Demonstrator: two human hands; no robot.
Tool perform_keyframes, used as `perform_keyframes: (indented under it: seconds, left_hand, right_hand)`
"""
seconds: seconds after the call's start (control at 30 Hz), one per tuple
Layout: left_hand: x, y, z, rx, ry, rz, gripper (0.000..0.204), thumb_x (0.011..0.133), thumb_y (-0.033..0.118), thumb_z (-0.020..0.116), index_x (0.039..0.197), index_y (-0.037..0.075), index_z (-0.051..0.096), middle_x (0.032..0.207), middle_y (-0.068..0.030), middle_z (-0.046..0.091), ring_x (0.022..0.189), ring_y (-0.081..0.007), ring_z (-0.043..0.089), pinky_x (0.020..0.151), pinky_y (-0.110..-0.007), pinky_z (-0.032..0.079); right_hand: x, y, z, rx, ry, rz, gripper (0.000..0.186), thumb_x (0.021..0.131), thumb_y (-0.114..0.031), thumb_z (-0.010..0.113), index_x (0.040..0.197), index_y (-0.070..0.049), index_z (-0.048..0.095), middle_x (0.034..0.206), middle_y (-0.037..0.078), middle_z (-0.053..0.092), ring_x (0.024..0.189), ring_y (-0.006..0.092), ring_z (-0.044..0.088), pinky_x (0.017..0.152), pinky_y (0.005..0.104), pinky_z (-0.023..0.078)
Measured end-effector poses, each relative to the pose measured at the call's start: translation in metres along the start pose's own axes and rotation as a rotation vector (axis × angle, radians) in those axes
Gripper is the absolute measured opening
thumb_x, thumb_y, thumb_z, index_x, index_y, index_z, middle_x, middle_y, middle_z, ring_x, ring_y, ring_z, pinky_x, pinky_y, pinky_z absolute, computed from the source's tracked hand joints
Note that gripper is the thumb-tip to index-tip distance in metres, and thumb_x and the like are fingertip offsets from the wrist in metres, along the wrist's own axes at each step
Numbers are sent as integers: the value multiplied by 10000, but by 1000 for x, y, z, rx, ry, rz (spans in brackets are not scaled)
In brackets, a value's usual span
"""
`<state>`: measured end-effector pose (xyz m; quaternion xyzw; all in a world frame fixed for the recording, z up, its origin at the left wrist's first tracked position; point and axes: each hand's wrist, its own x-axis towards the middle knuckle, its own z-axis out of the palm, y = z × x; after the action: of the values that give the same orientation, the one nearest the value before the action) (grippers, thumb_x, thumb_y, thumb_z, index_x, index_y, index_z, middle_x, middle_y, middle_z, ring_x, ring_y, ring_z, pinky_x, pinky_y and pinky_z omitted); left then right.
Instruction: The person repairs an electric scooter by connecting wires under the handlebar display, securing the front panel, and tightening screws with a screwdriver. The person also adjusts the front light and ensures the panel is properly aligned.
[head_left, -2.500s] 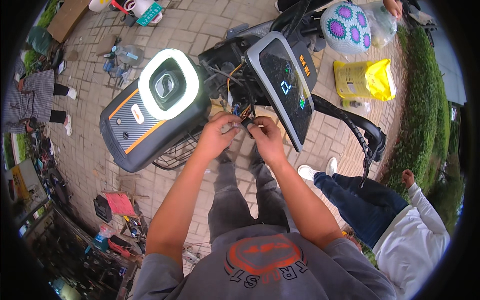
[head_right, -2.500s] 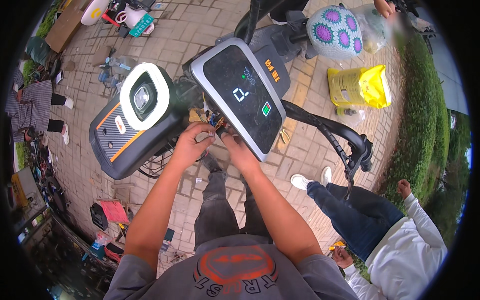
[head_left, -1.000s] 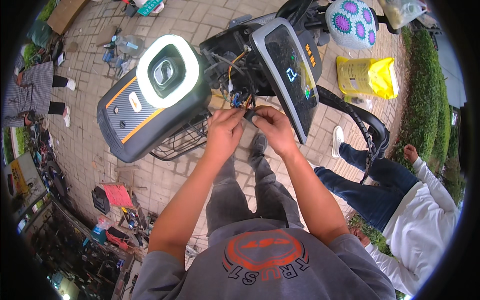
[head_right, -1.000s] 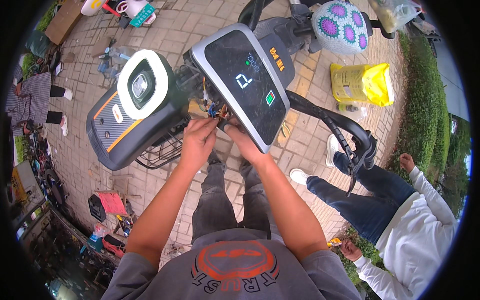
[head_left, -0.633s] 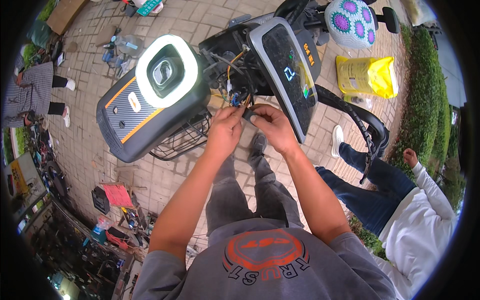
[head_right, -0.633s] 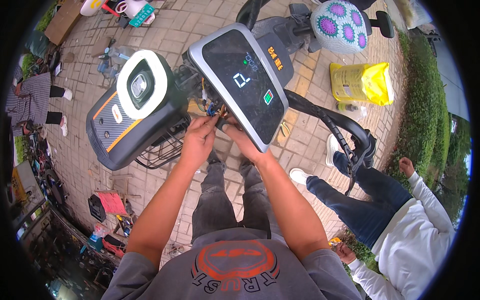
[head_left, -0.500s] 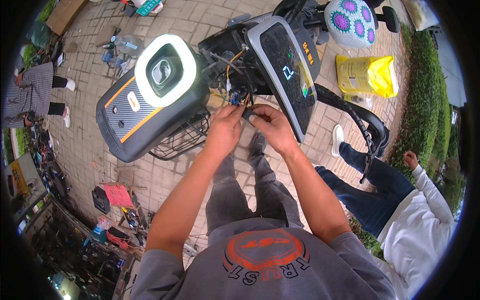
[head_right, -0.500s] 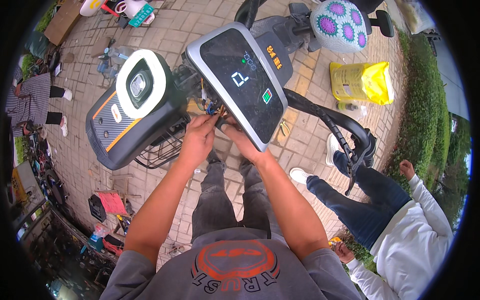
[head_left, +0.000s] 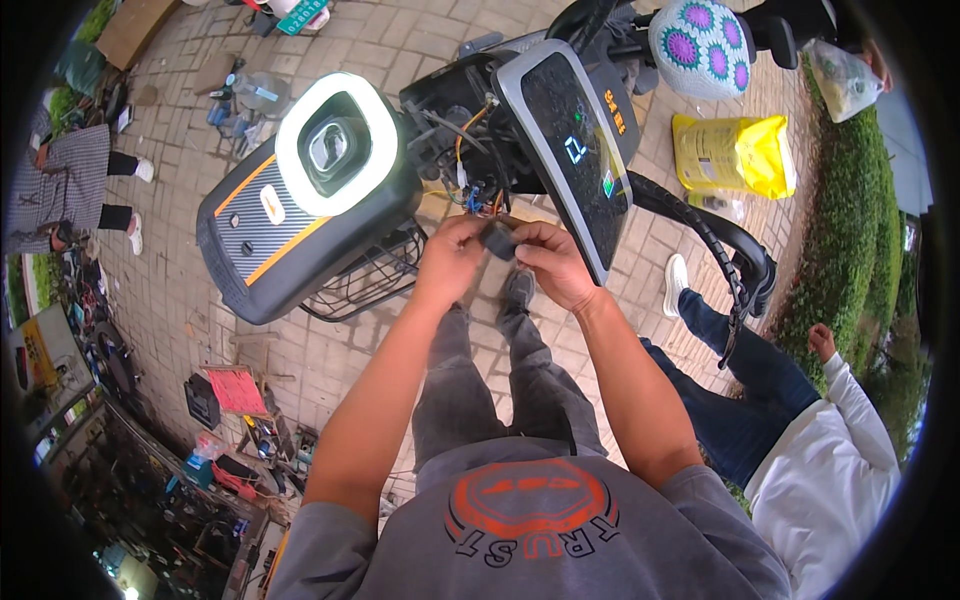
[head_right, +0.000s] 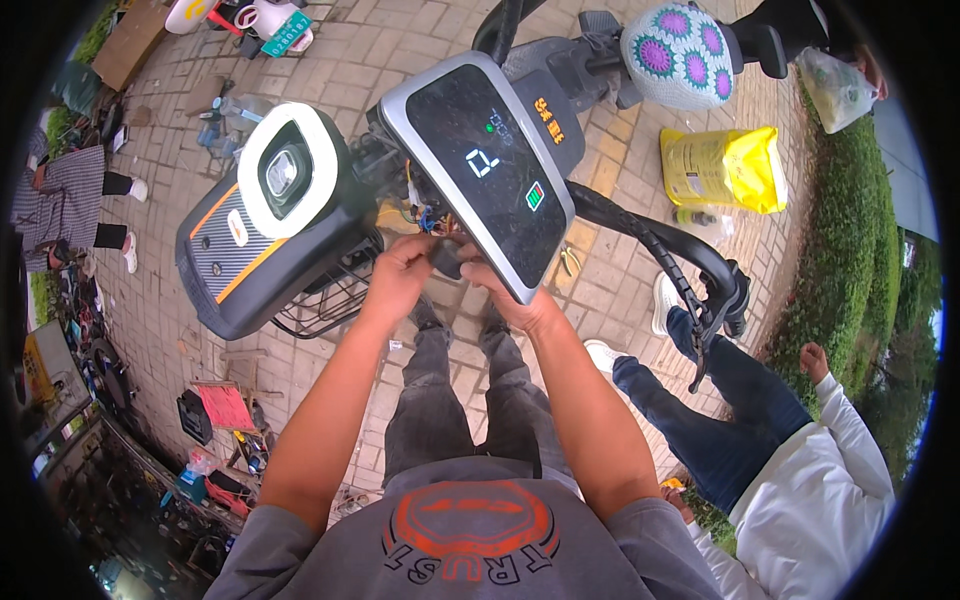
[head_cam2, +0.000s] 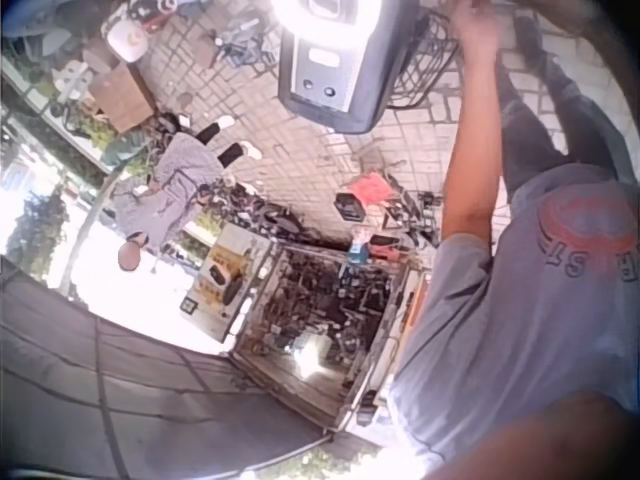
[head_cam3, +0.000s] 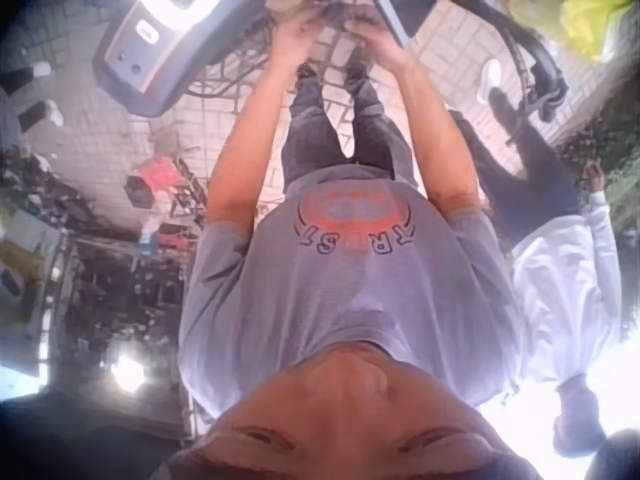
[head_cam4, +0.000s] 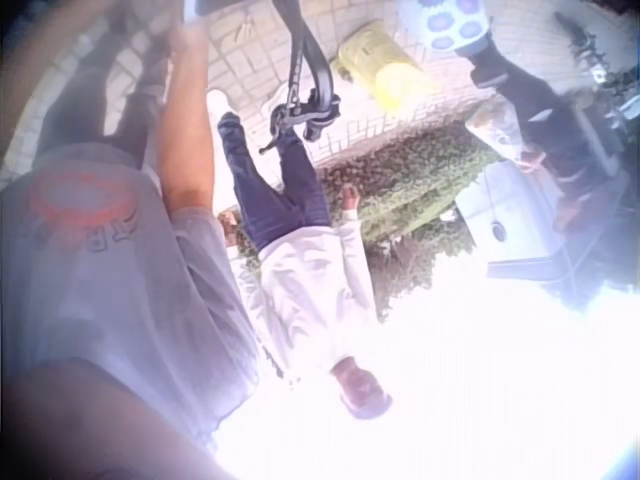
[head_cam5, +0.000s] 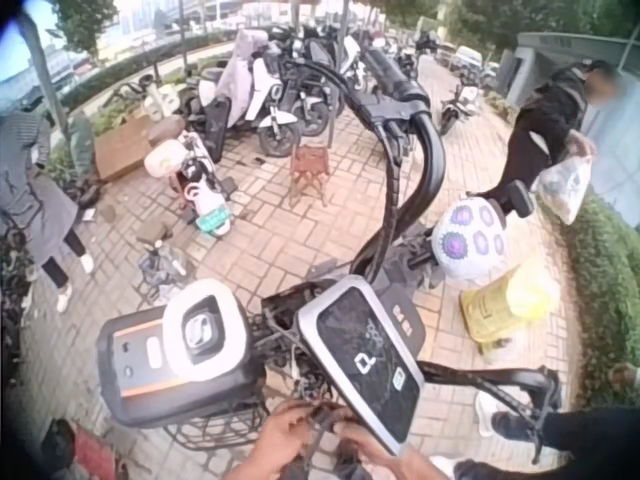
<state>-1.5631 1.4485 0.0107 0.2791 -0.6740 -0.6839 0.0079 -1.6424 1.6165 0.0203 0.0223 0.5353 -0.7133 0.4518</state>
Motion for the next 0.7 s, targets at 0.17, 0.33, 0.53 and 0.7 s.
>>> perform_keyframes:
  seconds: [0.17,0.33,0.53,0.7]
  left_hand:
    - [29,25,-12,84,-175,-262,278,857,35,513,1083,-19,666,868,-96,689,726,-142,596,693,-275,475]
    - [37,49,-16,151,-340,-361,237,868,74,545,1043,-15,678,816,-52,663,629,-131,558,530,-272,422]
    - [47,59,-10,-51,-346,-554,174,912,131,552,866,15,674,716,-34,607,506,-93,491,411,-258,336]
    - [47,49,-2,-163,-235,-626,123,893,80,556,898,10,657,653,-22,561,474,-82,449,401,-247,307]
  right_hand:
    - [0,6,2,252,-1,1,212,830,-24,655,1030,-58,595,1074,45,614,849,129,583,747,278,466]
    - [2,8,15,328,31,-9,276,789,-3,706,1027,-56,577,1002,46,624,795,147,597,750,292,479]
    - [2,9,11,361,2,-4,292,782,10,699,1036,-49,567,963,49,630,809,159,599,765,296,484]
    - [3,11,4,347,-12,-6,303,776,29,669,1049,-55,569,981,47,629,832,156,595,767,307,479]
